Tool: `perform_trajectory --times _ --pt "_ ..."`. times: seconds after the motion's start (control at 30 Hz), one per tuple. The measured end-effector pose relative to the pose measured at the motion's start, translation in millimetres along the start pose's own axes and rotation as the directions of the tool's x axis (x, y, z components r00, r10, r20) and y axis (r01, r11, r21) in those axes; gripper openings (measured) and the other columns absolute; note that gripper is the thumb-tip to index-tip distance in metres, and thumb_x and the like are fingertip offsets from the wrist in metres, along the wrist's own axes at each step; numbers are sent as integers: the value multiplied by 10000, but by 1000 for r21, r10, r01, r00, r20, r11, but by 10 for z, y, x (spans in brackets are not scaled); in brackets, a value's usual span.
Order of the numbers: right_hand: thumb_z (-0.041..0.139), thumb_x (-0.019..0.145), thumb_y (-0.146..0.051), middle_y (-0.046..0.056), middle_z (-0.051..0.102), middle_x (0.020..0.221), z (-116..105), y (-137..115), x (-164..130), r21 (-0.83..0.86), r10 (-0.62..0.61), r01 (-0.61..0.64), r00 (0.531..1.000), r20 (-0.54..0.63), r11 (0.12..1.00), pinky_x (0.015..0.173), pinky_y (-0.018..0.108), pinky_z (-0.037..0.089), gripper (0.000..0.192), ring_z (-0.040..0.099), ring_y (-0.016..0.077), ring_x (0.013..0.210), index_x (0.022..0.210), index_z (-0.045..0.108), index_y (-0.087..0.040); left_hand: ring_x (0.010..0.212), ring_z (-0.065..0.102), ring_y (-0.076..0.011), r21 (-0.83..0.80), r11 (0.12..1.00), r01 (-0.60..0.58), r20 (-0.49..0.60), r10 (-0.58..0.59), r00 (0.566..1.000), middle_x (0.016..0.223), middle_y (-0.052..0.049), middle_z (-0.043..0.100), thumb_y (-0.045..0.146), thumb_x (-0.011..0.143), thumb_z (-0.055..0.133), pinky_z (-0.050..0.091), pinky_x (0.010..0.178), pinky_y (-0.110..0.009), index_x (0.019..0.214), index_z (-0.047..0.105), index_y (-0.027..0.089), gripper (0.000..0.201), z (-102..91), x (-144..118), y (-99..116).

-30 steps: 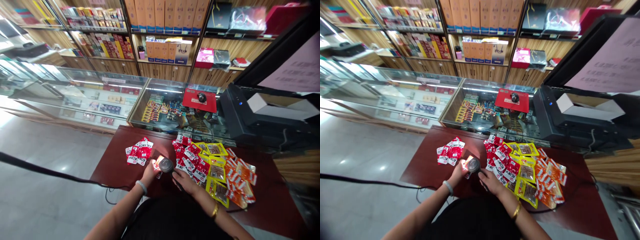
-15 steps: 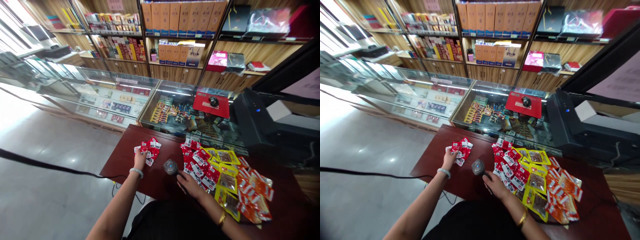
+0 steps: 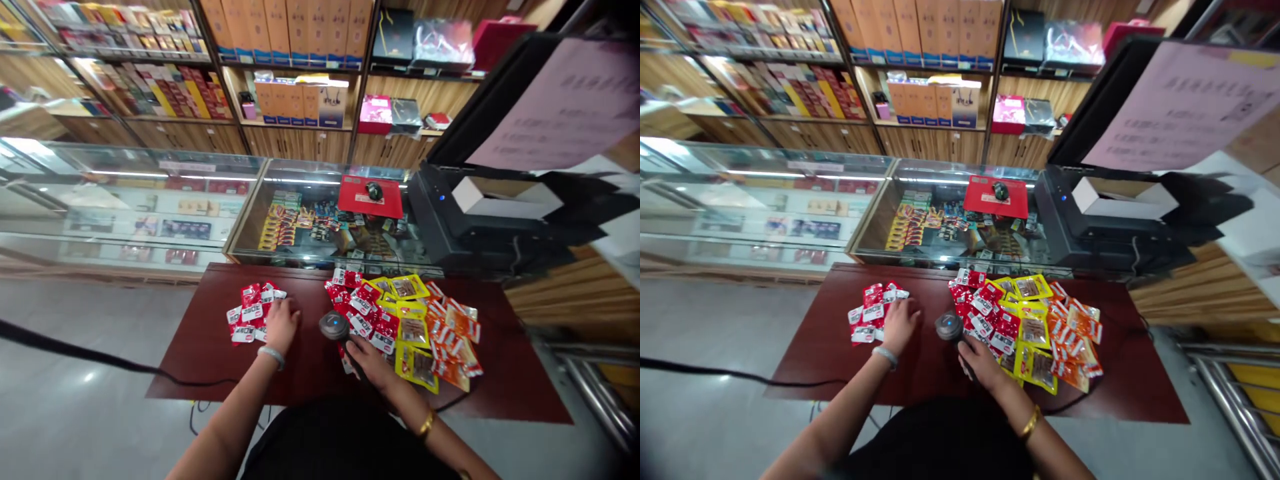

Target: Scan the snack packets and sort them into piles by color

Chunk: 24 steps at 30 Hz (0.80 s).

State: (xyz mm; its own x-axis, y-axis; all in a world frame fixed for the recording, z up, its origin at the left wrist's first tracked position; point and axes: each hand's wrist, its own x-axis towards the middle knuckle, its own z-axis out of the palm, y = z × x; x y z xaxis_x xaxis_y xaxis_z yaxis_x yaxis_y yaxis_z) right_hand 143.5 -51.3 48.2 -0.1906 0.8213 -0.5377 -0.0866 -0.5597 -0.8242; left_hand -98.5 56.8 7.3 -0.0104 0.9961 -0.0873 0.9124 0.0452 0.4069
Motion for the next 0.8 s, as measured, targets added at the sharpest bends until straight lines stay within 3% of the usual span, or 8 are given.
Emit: perform_trajectory --times 0.07,0.17,0.3,0.4,0.57,0.8 --pt "572 781 -692 -73 496 546 -145 53 -67 58 1 4 998 -71 998 374 203 304 489 390 80 394 893 555 -216 1086 536 -241 -94 986 -139 136 151 979 1135 -106 603 309 847 550 374 995 -338 1108 618 211 286 184 13 376" --pt "577 771 -703 -70 488 543 -367 95 -176 161 13 15 986 -167 987 372 204 281 485 379 77 385 804 508 -224 1034 560 -227 -182 958 -221 241 262 935 1070 -103 619 348 852 567 391 953 -326 1068 629 206 265 435 70 881" --pt "614 740 -706 -64 485 545 -603 103 -308 233 15 54 958 -286 971 394 215 283 502 386 81 396 750 470 -225 1059 560 -266 -128 963 -237 263 263 928 1116 -148 596 496 828 588 403 917 -351 1143 584 173 452 675 217 1405" --pt "622 740 -698 -59 494 548 -702 105 -372 267 19 77 941 -337 961 403 225 293 497 391 86 400 747 466 -227 1102 546 -312 -34 974 -223 291 223 931 1172 -191 568 568 775 621 409 906 -373 1150 563 135 575 796 325 1674" --pt "663 678 -722 -66 479 521 -747 105 -413 329 44 81 934 -354 941 377 216 273 537 367 74 375 723 469 -223 1106 555 -325 67 967 -247 330 212 920 1180 -205 566 475 721 722 415 897 -366 1133 533 103 586 899 387 1839" --pt "683 703 -677 -70 500 516 -701 41 -413 354 33 105 931 -364 929 380 188 268 507 377 59 382 738 493 -207 953 637 -226 -44 985 -165 357 170 918 1013 -120 664 301 792 680 409 781 -286 1175 484 183 446 781 330 1610"
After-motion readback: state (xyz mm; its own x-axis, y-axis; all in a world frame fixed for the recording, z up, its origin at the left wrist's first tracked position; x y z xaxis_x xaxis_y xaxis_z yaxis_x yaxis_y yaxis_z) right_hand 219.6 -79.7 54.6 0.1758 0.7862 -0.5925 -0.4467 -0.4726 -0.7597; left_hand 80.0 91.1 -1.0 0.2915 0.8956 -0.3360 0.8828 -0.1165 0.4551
